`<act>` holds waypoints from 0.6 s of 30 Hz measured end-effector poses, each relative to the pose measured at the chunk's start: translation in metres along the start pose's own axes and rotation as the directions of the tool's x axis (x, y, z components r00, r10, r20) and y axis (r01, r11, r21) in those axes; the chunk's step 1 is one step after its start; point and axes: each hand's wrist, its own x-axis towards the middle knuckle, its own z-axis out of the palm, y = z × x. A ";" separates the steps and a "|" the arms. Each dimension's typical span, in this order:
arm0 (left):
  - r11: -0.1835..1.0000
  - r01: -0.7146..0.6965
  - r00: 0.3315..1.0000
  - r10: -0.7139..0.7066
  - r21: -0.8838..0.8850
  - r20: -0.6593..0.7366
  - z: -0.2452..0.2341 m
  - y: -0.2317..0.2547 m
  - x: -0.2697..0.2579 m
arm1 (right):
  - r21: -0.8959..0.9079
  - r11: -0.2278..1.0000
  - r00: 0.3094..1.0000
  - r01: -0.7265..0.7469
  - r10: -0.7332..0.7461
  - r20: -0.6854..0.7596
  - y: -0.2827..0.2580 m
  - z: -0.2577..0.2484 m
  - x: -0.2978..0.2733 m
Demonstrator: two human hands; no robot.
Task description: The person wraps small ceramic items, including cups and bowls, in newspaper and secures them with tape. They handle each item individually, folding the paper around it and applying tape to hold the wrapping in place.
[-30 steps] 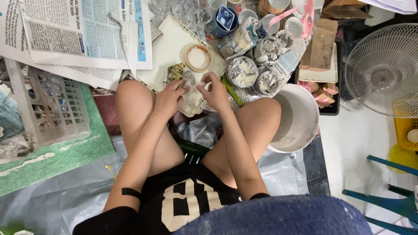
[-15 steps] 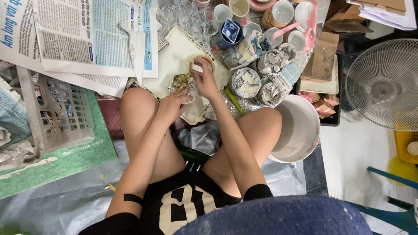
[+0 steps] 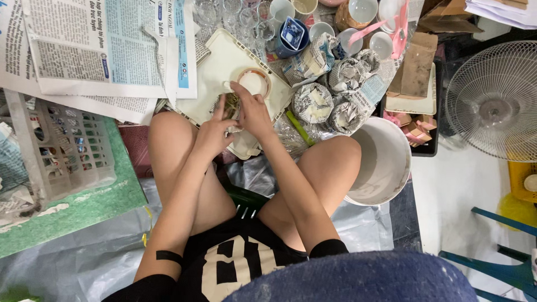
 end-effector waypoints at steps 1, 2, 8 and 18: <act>0.997 0.053 0.998 -0.056 0.052 0.042 -0.003 0.005 0.002 | -0.010 0.999 0.999 0.033 -0.033 0.005 -0.001 -0.001 -0.002; 0.989 0.101 0.990 -0.110 0.110 0.083 -0.007 0.009 0.005 | -0.019 0.998 0.998 0.065 -0.065 0.006 -0.002 -0.001 -0.002; 0.922 0.014 0.967 -0.111 0.387 0.230 -0.010 0.023 0.032 | 0.079 0.993 0.996 -0.091 0.092 -0.012 0.001 0.000 -0.007; 0.832 0.039 0.941 -0.218 0.554 0.260 -0.010 0.022 0.049 | 0.279 0.956 0.949 -0.090 0.168 -0.268 0.005 -0.013 0.007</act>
